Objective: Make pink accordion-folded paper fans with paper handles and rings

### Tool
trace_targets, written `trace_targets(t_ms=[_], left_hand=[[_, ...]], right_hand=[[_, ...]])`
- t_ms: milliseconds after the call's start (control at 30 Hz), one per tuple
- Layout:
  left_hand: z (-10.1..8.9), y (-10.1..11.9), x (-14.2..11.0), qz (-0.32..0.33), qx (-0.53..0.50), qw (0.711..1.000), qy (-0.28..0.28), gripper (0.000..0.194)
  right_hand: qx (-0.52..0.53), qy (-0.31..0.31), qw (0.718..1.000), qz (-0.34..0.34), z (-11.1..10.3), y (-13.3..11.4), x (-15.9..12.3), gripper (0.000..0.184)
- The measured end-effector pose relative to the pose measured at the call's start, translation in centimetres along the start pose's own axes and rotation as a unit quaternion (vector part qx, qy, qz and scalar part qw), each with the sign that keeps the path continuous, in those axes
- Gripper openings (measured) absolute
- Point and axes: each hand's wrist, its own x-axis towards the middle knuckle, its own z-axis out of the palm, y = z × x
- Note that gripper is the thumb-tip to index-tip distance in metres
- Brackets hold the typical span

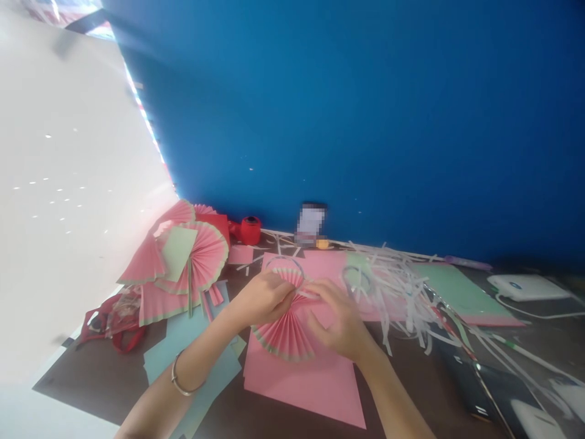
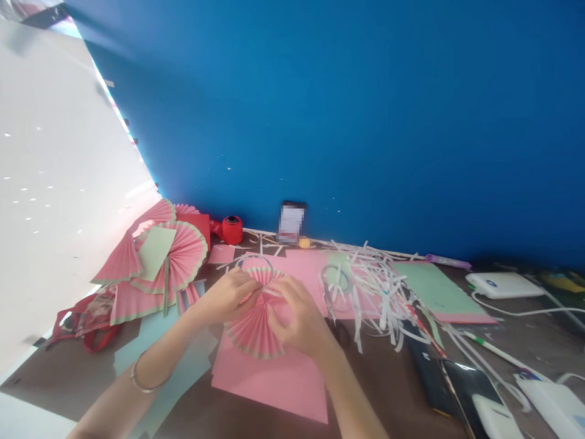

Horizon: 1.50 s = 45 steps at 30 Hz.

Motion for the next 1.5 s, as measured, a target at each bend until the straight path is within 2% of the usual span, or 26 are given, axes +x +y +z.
trace_targets(t_ms=[100,200,567,800,900,1000,1100,1167,1200,1267,1333,1367,1433,1500], left_hand=[[0.1,0.1,0.0,0.002,0.008,1.0,0.011,0.025],[0.2,0.1,0.0,0.002,0.005,1.0,0.026,0.027],[1.1,0.7,0.7,-0.015,-0.015,1.0,0.016,0.023],[2.5,2.1,2.1,-0.031,-0.045,0.996,0.073,0.021],[3.4,3.0,2.7,-0.045,-0.08,0.992,0.083,0.017],[4.4,3.7,3.3,-0.077,-0.157,0.981,0.077,0.018],[5.3,3.5,4.3,-0.152,-0.26,0.95,0.077,0.022],[5.9,3.0,5.4,-0.207,-0.288,0.931,0.088,0.023],[6.3,2.9,6.1,-0.21,-0.282,0.932,0.082,0.023],[7.4,3.0,7.6,-0.158,-0.257,0.952,0.056,0.021],[8.8,3.7,9.2,-0.086,-0.23,0.969,0.036,0.02],[9.6,4.1,9.8,-0.05,-0.222,0.974,0.022,0.021],[10.9,4.6,10.7,0.014,-0.218,0.976,-0.008,0.018],[11.5,3.9,10.6,0.033,-0.214,0.975,-0.046,0.021]], right_hand=[[-0.022,0.042,0.999,-0.009,0.7,0.1,0.1,0.01],[-0.049,0.08,0.996,-0.013,1.3,0.4,0.2,0.011],[-0.122,0.083,0.989,-0.024,0.5,0.5,0.3,0.012],[-0.157,0.1,0.982,-0.022,-0.6,1.1,-0.6,0.013],[-0.2,0.105,0.974,-0.033,-0.8,1.1,-1.2,0.017],[-0.262,0.128,0.956,-0.038,-1.0,1.1,-2.2,0.019],[-0.29,0.211,0.933,-0.032,-1.7,1.6,-4.0,0.017],[-0.224,0.316,0.922,0.029,-2.6,2.3,-5.3,0.011],[-0.172,0.364,0.912,0.08,-3.2,2.8,-5.8,0.008],[-0.057,0.415,0.892,0.172,-4.5,4.0,-6.6,0.007],[0.1,0.404,0.882,0.222,-5.6,5.2,-7.1,0.014],[0.205,0.38,0.87,0.237,-6.0,5.7,-7.3,0.016],[0.379,0.341,0.815,0.276,-6.6,6.3,-7.6,0.016],[0.473,0.333,0.75,0.322,-6.9,6.4,-8.0,0.013]])
